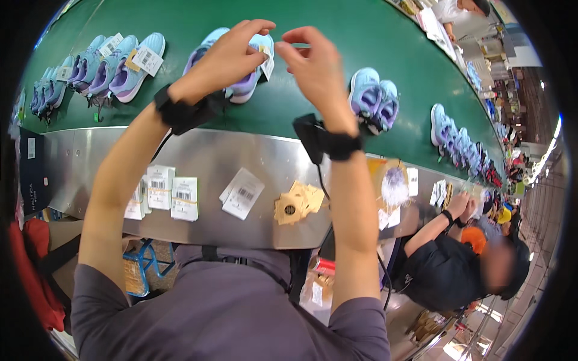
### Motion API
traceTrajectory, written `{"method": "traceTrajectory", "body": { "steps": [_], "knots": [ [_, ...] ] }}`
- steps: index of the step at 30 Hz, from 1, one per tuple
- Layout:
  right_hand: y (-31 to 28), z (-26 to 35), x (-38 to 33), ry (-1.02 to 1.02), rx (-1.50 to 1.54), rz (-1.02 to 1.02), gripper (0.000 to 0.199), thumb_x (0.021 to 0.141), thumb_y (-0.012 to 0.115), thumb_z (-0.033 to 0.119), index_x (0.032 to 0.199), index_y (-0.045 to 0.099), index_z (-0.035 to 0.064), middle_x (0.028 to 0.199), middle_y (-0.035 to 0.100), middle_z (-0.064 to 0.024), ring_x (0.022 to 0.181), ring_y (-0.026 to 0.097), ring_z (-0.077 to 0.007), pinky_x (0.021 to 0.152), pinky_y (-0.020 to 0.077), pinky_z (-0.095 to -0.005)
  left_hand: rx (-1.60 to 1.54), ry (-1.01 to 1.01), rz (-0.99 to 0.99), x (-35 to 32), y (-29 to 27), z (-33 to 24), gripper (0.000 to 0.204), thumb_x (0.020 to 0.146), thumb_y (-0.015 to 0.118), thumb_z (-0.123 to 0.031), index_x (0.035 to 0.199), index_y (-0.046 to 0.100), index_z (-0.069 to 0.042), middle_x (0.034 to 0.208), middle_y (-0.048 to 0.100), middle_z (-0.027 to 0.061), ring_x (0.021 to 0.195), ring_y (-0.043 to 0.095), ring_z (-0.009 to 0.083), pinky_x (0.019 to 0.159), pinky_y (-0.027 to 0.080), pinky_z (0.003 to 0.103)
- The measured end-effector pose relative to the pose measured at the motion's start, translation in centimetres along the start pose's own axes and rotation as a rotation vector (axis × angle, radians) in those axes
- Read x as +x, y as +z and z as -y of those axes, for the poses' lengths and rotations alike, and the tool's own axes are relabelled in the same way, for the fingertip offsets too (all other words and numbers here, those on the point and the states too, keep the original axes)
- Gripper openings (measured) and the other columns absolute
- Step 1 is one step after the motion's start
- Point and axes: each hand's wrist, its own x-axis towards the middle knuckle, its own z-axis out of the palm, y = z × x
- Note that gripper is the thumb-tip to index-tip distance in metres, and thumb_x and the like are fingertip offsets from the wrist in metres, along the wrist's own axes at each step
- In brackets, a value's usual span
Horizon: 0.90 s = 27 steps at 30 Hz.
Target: The person attaches price tags to a series of shoes arranged on a green conveyor belt. They pick up a tag, peel the backing, and affix it to the shoe's tongue or side, repeating this process for multiple pairs of footwear.
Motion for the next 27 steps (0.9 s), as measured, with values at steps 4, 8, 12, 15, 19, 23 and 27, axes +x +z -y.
{"method": "traceTrajectory", "body": {
  "steps": [4, 8, 12, 15, 19, 23, 27],
  "knots": [
    [-4.8, 6.2, -10.2, 0.209, 0.141, 0.098, 0.012, 0.088, 0.059, 0.011, 0.092, 0.059, -0.0007, 0.081, 0.064, -0.0051, 0.073, 0.062, -0.0101, 0.059, 0.0491, -0.0222, -0.04, -0.156, 0.375, -6.6, -3.2, -8.2, 0.023, 0.085, 0.059, -0.015, 0.102, 0.06, 0.001, 0.079, 0.063, 0.0151, 0.065, 0.06, 0.0227, 0.061, 0.047, 0.033],
    [-6.6, 4.5, -19.5, 0.484, 0.173, 0.182, 0.01, 0.089, 0.059, 0.008, 0.094, 0.059, -0.0007, 0.079, 0.063, -0.0027, 0.071, 0.061, -0.0079, 0.061, 0.0482, -0.0202, 0.008, -0.342, 0.503, -13.1, -2.4, -10.2, 0.02, 0.083, 0.062, -0.017, 0.087, 0.062, 0.003, 0.072, 0.061, 0.0176, 0.063, 0.059, 0.0292, 0.058, 0.045, 0.036],
    [-5.4, -1.8, -26.0, 0.504, -0.077, 0.07, 0.013, 0.085, 0.063, 0.01, 0.09, 0.062, -0.0021, 0.074, 0.064, -0.0055, 0.067, 0.06, -0.0089, 0.063, 0.0493, -0.0243, 0.19, -0.341, 0.45, -17.2, -0.1, -9.2, 0.024, 0.08, 0.066, -0.019, 0.079, 0.059, 0.004, 0.07, 0.06, 0.0175, 0.063, 0.058, 0.0318, 0.057, 0.043, 0.039],
    [-3.3, -2.6, -27.8, 0.427, -0.41, -0.04, 0.022, 0.078, 0.072, 0.021, 0.085, 0.061, 0.0032, 0.068, 0.059, -0.0061, 0.059, 0.058, -0.0176, 0.057, 0.0469, -0.0287, 0.308, -0.359, 0.412, -18.1, 1.4, -9.2, 0.031, 0.076, 0.071, -0.024, 0.073, 0.053, 0.001, 0.07, 0.056, 0.0158, 0.065, 0.054, 0.0326, 0.06, 0.042, 0.041],
    [-2.0, -3.4, -28.5, 0.362, -0.646, -0.081, 0.032, 0.073, 0.075, 0.029, 0.086, 0.057, 0.0067, 0.071, 0.055, -0.0065, 0.063, 0.057, -0.0241, 0.056, 0.0459, -0.0347, 0.403, -0.386, 0.379, -18.4, 2.7, -10.1, 0.037, 0.074, 0.074, -0.028, 0.074, 0.049, -0.001, 0.076, 0.054, 0.0141, 0.067, 0.052, 0.032, 0.061, 0.042, 0.04],
    [-2.6, -3.5, -28.1, 0.341, -0.605, -0.193, 0.033, 0.076, 0.073, 0.026, 0.095, 0.057, 0.004, 0.085, 0.059, -0.0084, 0.07, 0.06, -0.0218, 0.058, 0.0472, -0.0339, 0.442, -0.377, 0.36, -18.5, 3.6, -10.7, 0.038, 0.075, 0.074, -0.03, 0.082, 0.053, 0.001, 0.083, 0.054, 0.0153, 0.07, 0.054, 0.0321, 0.062, 0.044, 0.041],
    [-1.8, -1.8, -28.2, 0.495, 0.357, 0.058, 0.041, 0.086, 0.064, 0.016, 0.12, 0.05, -0.0014, 0.116, 0.057, -0.0124, 0.09, 0.06, -0.0138, 0.07, 0.0505, -0.0273, 0.355, -0.411, 0.335, -18.8, 3.9, -10.4, 0.042, 0.076, 0.073, -0.025, 0.101, 0.057, 0.005, 0.088, 0.058, 0.0153, 0.075, 0.059, 0.0269, 0.066, 0.047, 0.037]
  ]
}}
